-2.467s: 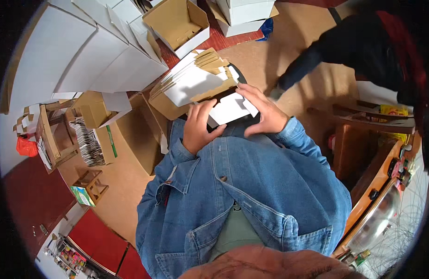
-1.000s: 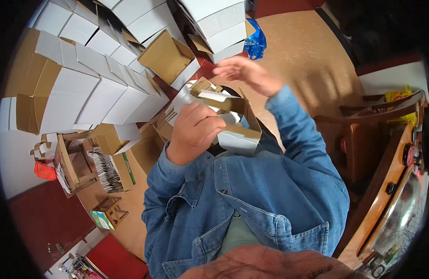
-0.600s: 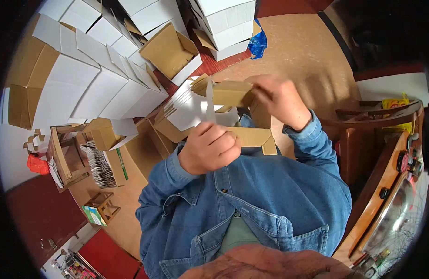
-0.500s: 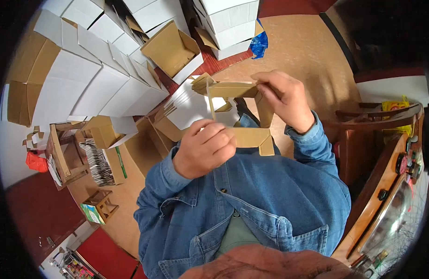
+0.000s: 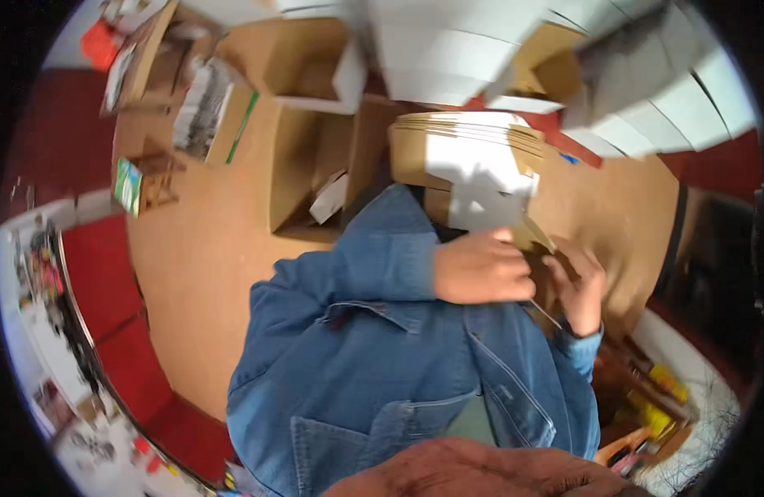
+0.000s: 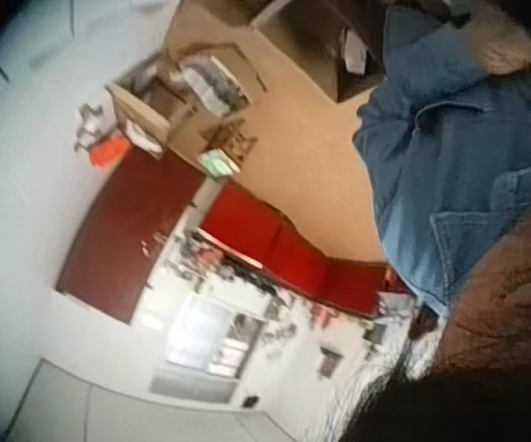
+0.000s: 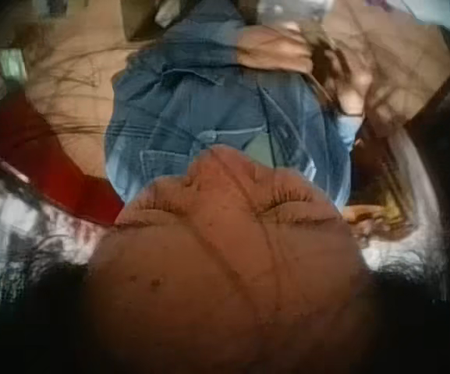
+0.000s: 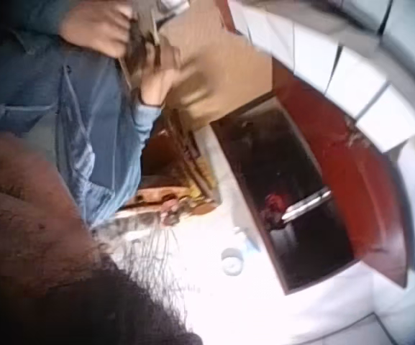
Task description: The person retrieves flat cardboard templates from a box, folds them into small boxes by hand, and places the assembled boxes onto a stack.
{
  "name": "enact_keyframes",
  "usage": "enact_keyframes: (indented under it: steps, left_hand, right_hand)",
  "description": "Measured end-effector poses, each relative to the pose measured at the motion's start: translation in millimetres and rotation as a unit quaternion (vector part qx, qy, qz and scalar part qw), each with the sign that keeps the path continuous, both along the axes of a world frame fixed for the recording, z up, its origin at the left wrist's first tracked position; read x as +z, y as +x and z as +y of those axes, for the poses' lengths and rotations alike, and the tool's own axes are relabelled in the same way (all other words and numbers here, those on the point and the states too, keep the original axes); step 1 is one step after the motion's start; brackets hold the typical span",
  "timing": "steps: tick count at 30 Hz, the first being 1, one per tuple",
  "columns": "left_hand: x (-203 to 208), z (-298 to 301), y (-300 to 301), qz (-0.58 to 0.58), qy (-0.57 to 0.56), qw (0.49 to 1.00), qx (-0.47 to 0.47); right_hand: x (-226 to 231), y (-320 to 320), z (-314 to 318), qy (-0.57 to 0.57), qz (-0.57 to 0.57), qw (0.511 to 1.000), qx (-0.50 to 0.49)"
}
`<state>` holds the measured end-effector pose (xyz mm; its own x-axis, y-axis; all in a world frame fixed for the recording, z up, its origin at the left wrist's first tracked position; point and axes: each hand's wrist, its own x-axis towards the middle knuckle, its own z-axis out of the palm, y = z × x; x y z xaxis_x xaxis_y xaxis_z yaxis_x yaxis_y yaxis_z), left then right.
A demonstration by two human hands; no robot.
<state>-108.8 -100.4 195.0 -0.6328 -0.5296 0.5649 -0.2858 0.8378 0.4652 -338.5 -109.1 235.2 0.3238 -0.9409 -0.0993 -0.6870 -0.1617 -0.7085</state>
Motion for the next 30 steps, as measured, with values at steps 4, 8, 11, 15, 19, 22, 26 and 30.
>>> enact_keyframes:
  steps: [4,8,11,15,19,22,26,30]
  left_hand:
    - [14,15,-2,-0.021,-0.074,0.996,0.048]
    - [10,21,12,0.045,0.0,0.994,0.097]
    - [2,19,27,-0.004,0.164,0.98,0.115]
    - [2,21,18,0.001,0.26,0.932,0.254]
    - [3,16,14,-0.036,0.189,0.942,0.276]
    - [9,6,14,-0.104,0.149,0.943,0.28]
    - [13,-2,7,-0.159,0.078,0.933,0.313]
    - [3,-9,5,-0.21,0.016,0.926,0.314]
  right_hand:
    - [5,0,-7,-0.078,0.028,0.997,0.007]
    - [-11,2,-7,-0.116,0.016,0.993,-0.019]
    - [-28,9,-10,-0.113,-0.004,0.993,-0.023]
    - [-43,22,-5,-0.057,-0.084,0.99,-0.099]
    - [-45,24,2,-0.051,-0.102,0.989,-0.092]
    - [-48,22,3,-0.077,-0.098,0.987,-0.096]
    - [-49,19,0,-0.111,-0.114,0.984,-0.082]
    - [-46,15,0,-0.124,-0.117,0.984,-0.054]
